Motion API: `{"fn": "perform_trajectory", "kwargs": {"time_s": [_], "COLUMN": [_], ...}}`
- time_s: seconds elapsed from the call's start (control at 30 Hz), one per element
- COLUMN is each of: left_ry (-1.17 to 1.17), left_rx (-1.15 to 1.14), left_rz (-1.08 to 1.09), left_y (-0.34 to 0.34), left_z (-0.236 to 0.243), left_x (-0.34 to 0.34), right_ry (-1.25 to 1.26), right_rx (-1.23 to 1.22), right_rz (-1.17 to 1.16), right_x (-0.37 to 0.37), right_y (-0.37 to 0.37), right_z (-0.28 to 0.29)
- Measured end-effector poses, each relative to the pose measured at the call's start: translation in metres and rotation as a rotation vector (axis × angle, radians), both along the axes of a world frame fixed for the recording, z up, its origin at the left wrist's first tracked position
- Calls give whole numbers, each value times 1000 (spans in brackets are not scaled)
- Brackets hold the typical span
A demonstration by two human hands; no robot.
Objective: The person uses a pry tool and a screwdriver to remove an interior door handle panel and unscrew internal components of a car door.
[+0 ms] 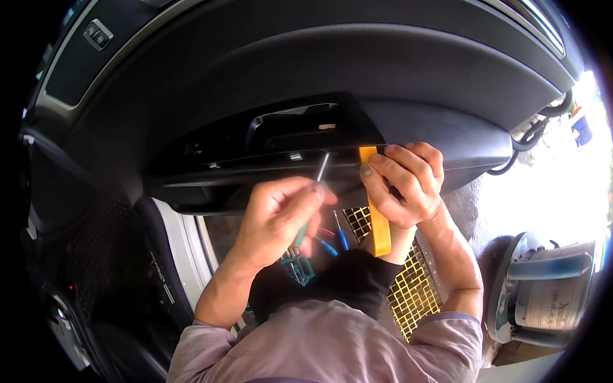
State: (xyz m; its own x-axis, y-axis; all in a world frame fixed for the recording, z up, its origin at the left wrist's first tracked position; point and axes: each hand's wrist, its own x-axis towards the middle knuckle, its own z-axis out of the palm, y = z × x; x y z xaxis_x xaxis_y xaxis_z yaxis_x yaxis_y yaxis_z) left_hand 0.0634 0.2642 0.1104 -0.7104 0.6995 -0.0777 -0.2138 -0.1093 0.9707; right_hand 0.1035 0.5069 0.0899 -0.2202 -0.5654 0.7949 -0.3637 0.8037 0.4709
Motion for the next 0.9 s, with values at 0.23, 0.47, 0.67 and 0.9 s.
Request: {"fn": "perform_trajectory", "kwargs": {"time_s": [0.23,0.47,0.67,0.9], "left_ry": [1211,1772,1800,2068], "left_rx": [-315,-373,-689,-527], "left_rz": [532,541,457,619], "left_y": [-38,-56,-60,-62], "left_z": [-12,22,30,28], "left_x": [7,-57,-70,-82], "right_ry": [32,25,-13,189], "right_rx": [-2,-67,-61,-270], "right_rz": [-7,27,62,153], "right_x": [-3,-14,-14,18], "right_y": [-10,-22,-19,-11], "right_z": [-5,11,14,37]}}
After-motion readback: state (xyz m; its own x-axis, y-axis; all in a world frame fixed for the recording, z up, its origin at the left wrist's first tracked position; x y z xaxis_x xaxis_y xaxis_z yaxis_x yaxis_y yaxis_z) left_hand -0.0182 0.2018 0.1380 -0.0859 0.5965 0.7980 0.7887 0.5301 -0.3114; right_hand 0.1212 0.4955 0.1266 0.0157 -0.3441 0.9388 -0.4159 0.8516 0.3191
